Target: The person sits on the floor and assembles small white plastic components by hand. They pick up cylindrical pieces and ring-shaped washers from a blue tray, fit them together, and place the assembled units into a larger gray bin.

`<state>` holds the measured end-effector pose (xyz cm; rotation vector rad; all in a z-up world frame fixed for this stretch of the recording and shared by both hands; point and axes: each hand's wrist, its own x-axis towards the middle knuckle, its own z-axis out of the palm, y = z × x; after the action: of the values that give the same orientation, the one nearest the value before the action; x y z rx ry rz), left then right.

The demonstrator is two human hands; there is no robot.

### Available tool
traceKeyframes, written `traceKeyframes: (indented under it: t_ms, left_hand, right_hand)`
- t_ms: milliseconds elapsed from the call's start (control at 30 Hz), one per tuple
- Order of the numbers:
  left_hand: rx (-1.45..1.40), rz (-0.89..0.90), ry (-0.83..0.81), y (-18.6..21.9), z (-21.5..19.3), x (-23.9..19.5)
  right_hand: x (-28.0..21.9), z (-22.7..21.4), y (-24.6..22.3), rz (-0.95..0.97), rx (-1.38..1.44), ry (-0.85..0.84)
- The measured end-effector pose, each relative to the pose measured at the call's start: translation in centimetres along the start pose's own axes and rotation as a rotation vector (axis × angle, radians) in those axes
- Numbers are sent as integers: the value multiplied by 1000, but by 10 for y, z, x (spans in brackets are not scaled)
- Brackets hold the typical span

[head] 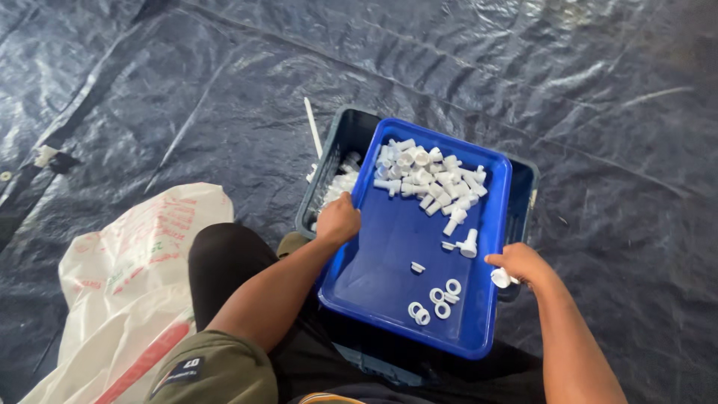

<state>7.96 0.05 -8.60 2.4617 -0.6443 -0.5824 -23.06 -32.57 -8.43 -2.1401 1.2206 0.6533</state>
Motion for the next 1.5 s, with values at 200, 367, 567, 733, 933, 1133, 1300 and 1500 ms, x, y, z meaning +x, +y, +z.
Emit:
traceKeyframes:
  t_ms: [200, 367, 567, 733, 933, 1133, 1300, 1500]
  left_hand:
    - [-17, 44, 60, 16, -6, -9]
    - [-51, 87, 117, 21, -3, 12]
    - [-75, 66, 170, 26, -1, 33]
    - [-28, -13, 114, 33, 1, 30]
    - [-4, -47, 91, 40, -26, 21]
    - [-173, 16, 325, 45, -37, 19]
    - [-578, 199, 164, 57, 0, 34]
    - [-1057, 287, -733, 69, 57, 12]
  right_hand:
    - [-53, -20, -18, 28, 84, 117]
    - [-57, -38, -39, 31, 131, 206]
    - [-37, -41, -59, 43, 104, 308]
    - [-28, -46, -48, 47, -2, 276]
    - [-32, -51, -67, 0, -116, 238]
    - [-77, -77, -80, -92, 139, 484]
    - [-96, -65, -93, -230, 1013, 200]
    - [-73, -26, -94, -354, 1061, 150]
